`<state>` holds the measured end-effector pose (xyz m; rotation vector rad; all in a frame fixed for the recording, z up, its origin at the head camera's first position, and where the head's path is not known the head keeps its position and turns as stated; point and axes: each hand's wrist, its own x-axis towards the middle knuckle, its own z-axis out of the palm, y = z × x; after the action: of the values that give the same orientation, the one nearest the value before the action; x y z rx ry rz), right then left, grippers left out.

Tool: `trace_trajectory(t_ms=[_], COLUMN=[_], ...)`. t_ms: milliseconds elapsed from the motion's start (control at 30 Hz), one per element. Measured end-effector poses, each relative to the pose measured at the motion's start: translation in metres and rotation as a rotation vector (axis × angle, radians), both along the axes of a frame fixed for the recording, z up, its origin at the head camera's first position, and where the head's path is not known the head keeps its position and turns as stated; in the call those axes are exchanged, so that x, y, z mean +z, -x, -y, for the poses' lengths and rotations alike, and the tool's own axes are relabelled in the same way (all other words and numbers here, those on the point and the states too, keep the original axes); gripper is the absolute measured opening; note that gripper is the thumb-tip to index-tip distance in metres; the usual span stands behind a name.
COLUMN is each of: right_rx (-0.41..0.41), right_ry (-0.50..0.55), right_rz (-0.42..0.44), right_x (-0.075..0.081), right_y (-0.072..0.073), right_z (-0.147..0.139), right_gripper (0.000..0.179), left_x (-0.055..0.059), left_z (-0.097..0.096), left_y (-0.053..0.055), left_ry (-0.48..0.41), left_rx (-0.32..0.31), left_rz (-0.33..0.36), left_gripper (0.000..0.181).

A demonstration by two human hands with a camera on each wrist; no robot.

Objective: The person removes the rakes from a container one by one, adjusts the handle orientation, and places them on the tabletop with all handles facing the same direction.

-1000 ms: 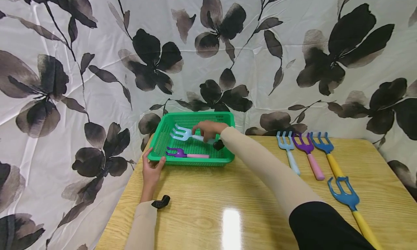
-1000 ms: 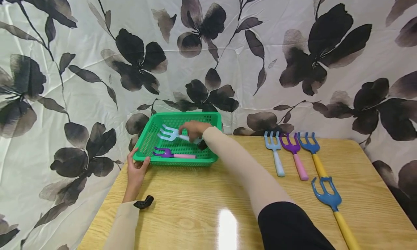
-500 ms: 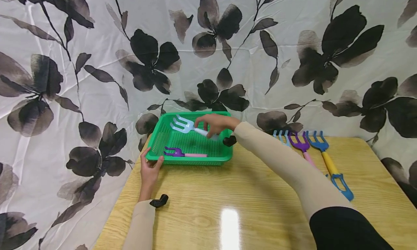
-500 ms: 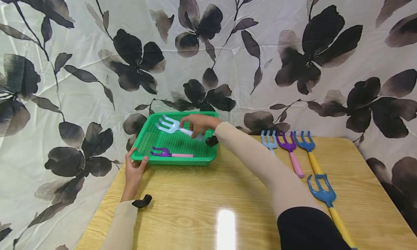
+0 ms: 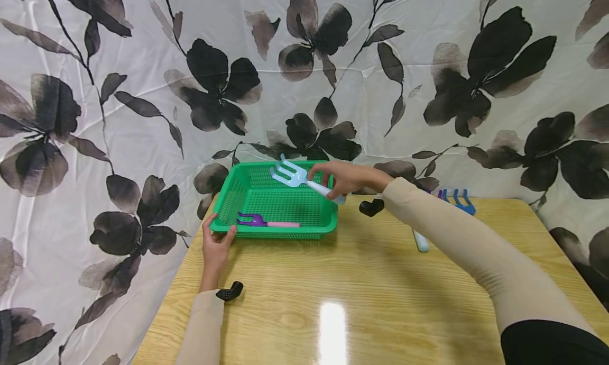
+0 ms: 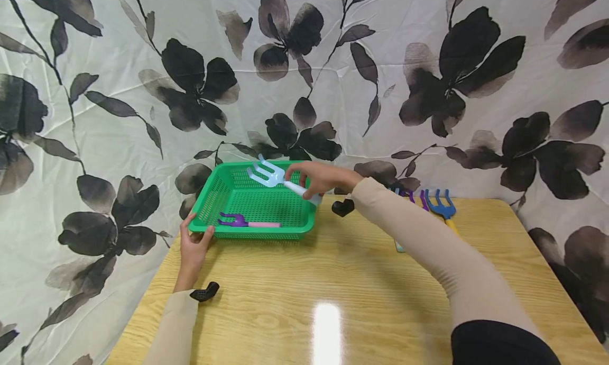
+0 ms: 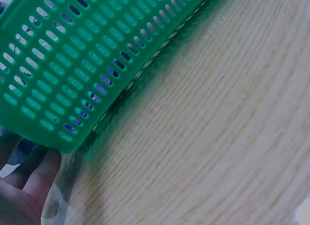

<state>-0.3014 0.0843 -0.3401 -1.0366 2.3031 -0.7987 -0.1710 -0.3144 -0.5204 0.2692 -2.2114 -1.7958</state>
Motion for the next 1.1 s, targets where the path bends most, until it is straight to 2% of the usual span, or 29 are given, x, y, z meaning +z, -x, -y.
trace_trajectory(t_ms=[200,633,867,1000,1100], right_rx=[-0.049,-0.195,-0.336,-0.391,-0.43], right_ry=[0.05,0.129,0.182,0.225,0.21], right_rz=[0.053,0.04,0.104,0.085,0.044], right_x=[0.003,-0.01,-0.019,-0.029,-0.037], right_y=[-0.019,-0.064,-0.098,-0.118,-0.133], right_z=[-0.037,-0.118,-0.164,-0.186,-0.203], right_gripper=[0.057,0.06,0.063,0.063,0.063], left_x=[0.002,-0.002,0.0,-0.001,-0.002], left_z=[0.001,0.001,0.001,0.003,0.004], left_y=[-0.002,0.0,0.001,0.001,0.001], left_ry=[0.008,0.021,0.023,0.036,0.038], left_rx=[-0.002,0.013,0.005,0.005,0.009], left_rz=[-0.005,0.0,0.004,-0.003,0.003], left_gripper=[0.074,0.074,0.075,0.075,0.075])
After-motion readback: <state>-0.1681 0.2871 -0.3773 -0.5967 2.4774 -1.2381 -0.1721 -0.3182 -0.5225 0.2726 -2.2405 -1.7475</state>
